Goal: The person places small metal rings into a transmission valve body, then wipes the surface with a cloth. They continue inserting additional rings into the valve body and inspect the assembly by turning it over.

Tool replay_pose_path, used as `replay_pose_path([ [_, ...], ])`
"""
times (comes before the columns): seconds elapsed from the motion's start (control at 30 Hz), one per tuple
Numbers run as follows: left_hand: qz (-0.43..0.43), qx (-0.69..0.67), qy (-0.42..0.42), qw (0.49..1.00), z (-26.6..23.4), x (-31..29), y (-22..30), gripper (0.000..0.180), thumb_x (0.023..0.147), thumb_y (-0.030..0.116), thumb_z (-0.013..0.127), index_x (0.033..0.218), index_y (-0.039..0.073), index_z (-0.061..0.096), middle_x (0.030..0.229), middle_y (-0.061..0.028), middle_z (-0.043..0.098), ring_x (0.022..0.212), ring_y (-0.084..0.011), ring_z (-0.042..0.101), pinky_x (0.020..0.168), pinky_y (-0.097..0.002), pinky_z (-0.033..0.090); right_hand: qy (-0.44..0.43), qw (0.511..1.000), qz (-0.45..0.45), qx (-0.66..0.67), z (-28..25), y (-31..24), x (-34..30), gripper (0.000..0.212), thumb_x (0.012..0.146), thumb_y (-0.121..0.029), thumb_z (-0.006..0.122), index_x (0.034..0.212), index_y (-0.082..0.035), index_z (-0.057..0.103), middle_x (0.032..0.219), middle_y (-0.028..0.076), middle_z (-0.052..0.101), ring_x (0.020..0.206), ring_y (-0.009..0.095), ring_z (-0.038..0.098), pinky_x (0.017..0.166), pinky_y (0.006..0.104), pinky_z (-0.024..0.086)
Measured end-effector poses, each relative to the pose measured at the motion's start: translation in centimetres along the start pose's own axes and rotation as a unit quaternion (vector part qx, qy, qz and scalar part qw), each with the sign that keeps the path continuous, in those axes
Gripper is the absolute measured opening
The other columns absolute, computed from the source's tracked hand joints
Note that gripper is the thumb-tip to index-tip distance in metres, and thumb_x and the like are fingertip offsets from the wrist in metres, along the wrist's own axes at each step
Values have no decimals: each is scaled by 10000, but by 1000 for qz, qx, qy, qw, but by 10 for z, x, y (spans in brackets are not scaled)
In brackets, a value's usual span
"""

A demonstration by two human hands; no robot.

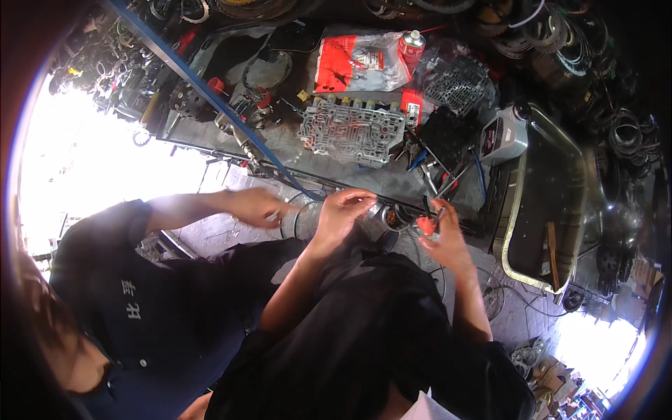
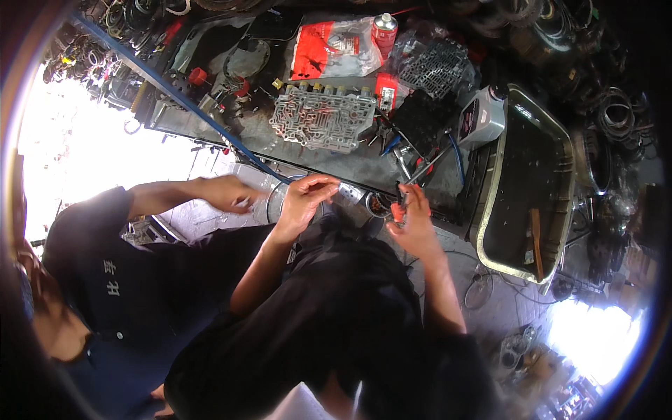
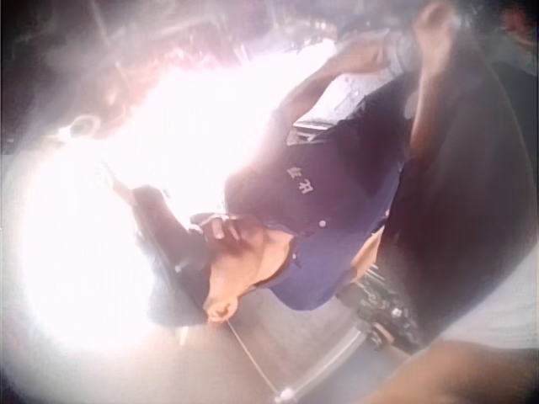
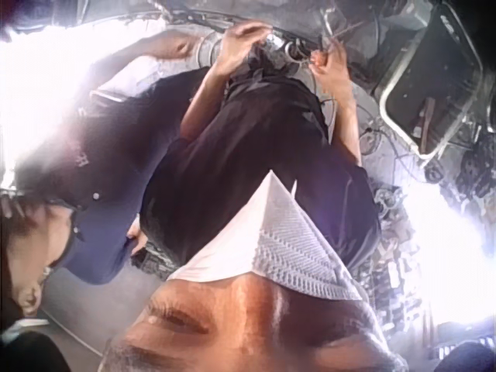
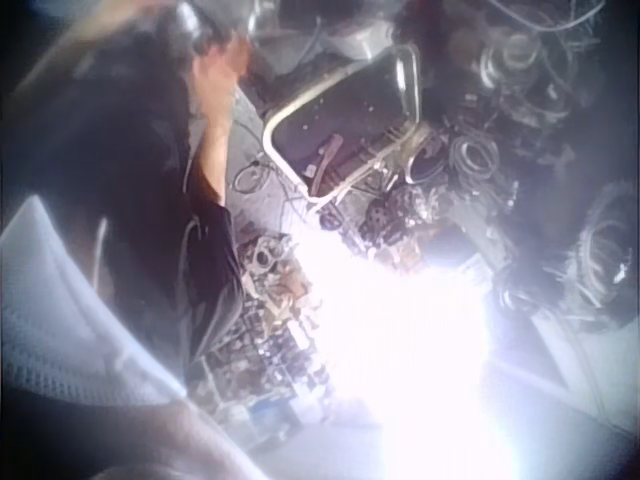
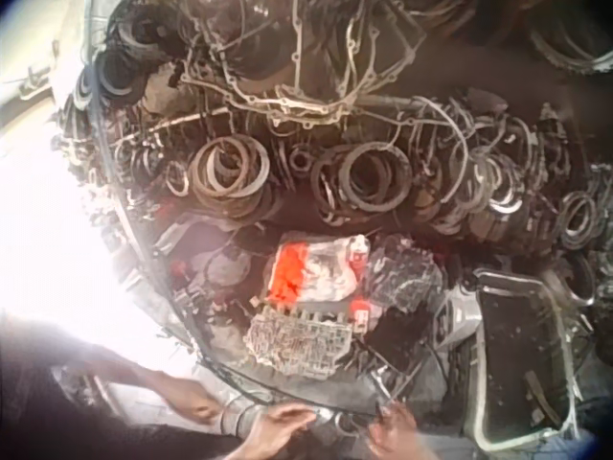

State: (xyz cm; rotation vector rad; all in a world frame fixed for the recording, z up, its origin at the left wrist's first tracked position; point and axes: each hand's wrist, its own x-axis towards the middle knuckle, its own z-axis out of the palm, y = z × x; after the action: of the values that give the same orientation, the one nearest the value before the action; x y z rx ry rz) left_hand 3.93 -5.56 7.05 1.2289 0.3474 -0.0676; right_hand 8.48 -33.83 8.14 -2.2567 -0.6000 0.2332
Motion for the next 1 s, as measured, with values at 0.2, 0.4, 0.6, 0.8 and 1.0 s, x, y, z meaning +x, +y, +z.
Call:
replay_pose_path([
  [0.2, 21, -79, -70, 994, 9, 38, 34, 208, 976, 7, 741, 1175, -53, 728, 1056, -106, 756, 937, -148, 719, 853, -280, 579, 166, 963, -13, 212, -50, -78, 57, 483, 852, 45, 764, 1319, 7, 644, 1210, 126, 667, 1048, 185, 633, 910, 311, 531],
  [0.4, -41, -187, -74, 979, 5, 79, 51, 219, 963, 23, 758, 1162, -64, 728, 1046, -133, 765, 927, -212, 753, 883, -338, 622, 44, 985, 77, 148, -6, -113, 127, 360, 907, -33, 803, 1245, -39, 679, 1034, 138, 772, 919, 202, 764, 760, 324, 599],
  [0.6, -103, -215, -57, 969, -3, 100, 55, 231, 941, 11, 774, 1148, -83, 731, 1043, -142, 769, 926, -221, 755, 898, -355, 634, 55, 974, 122, 186, 17, -94, 146, 258, 943, 14, 768, 1188, 19, 686, 1023, 93, 774, 952, 136, 743, 833, 297, 599],
  [0.8, -52, -125, -35, 990, 0, 121, 40, 229, 977, 37, 746, 1181, -66, 749, 1011, -104, 774, 864, -169, 720, 801, -293, 593, 27, 970, 83, 229, 28, -48, 172, 206, 961, -11, 761, 1154, 28, 702, 1014, 80, 767, 889, 119, 727, 782, 269, 594],
  [1.0, 95, 264, 5, 960, -7, 141, 33, 226, 969, 103, 754, 1186, 50, 786, 962, -97, 768, 812, -166, 701, 745, -311, 551, -33, 949, 114, 293, 44, -10, 198, 206, 966, -42, 764, 1155, 23, 713, 1007, 68, 767, 809, 96, 707, 688, 262, 594],
])
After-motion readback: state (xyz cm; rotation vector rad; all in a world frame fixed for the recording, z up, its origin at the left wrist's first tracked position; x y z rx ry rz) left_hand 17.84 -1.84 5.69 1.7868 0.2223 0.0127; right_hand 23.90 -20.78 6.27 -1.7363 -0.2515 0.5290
